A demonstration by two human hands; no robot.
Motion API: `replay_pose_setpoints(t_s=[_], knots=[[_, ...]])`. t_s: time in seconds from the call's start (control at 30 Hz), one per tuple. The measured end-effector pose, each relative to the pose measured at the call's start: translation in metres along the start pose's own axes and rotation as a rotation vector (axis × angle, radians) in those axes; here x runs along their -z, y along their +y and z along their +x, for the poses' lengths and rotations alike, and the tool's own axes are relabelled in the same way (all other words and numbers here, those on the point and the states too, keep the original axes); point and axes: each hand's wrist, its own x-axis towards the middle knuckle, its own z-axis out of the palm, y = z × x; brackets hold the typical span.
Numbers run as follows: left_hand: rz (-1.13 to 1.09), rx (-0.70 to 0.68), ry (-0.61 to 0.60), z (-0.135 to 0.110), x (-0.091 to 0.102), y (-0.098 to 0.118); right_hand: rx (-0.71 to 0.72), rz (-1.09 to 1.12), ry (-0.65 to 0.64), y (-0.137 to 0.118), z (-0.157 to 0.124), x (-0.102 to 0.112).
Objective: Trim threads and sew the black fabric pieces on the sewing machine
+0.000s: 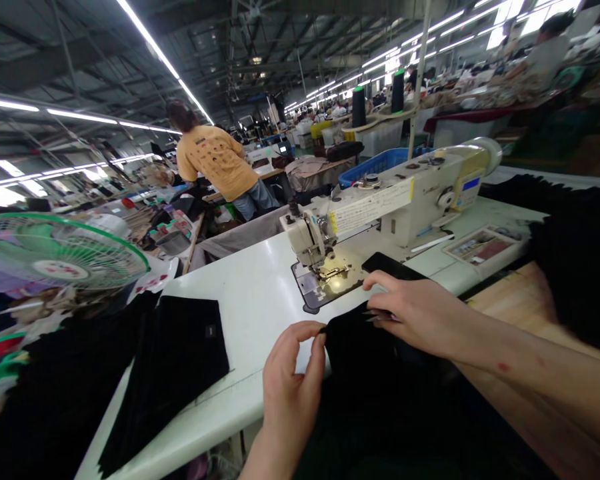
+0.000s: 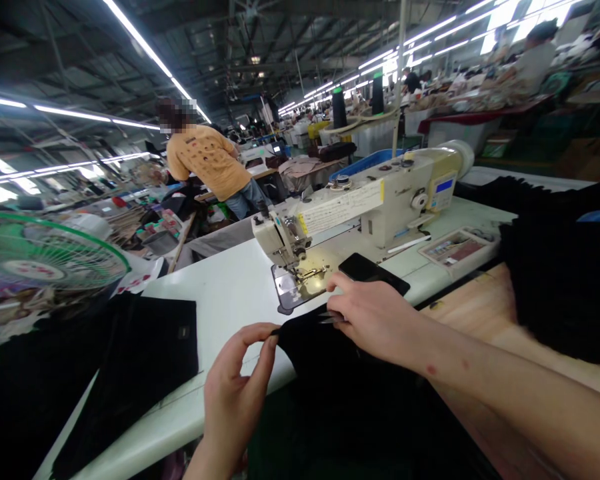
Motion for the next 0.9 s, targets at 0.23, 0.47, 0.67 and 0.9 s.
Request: replay_pose_setpoints(t_s=[0.23, 0.47, 0.67, 0.9], knots=[[-0.079, 0.191, 0.095, -0.002, 0.008, -0.003, -0.062, 0.221, -0.061, -0.001, -0.002, 0.003], [-0.445, 0.591, 0.133, -0.002, 0.011, -0.016, -0.050, 0.710, 0.081, 0.011, 0.000, -0.005], [-0.655, 0.695, 0.133, -0.002, 0.014, -0.014, -0.153, 0.806, 0.238, 0.009, 0.001, -0.017], [-0.671, 0.717, 0.204, -0.006, 0.014, -0.015, -0.202, 0.956, 0.392, 0.006, 0.008, -0.023]])
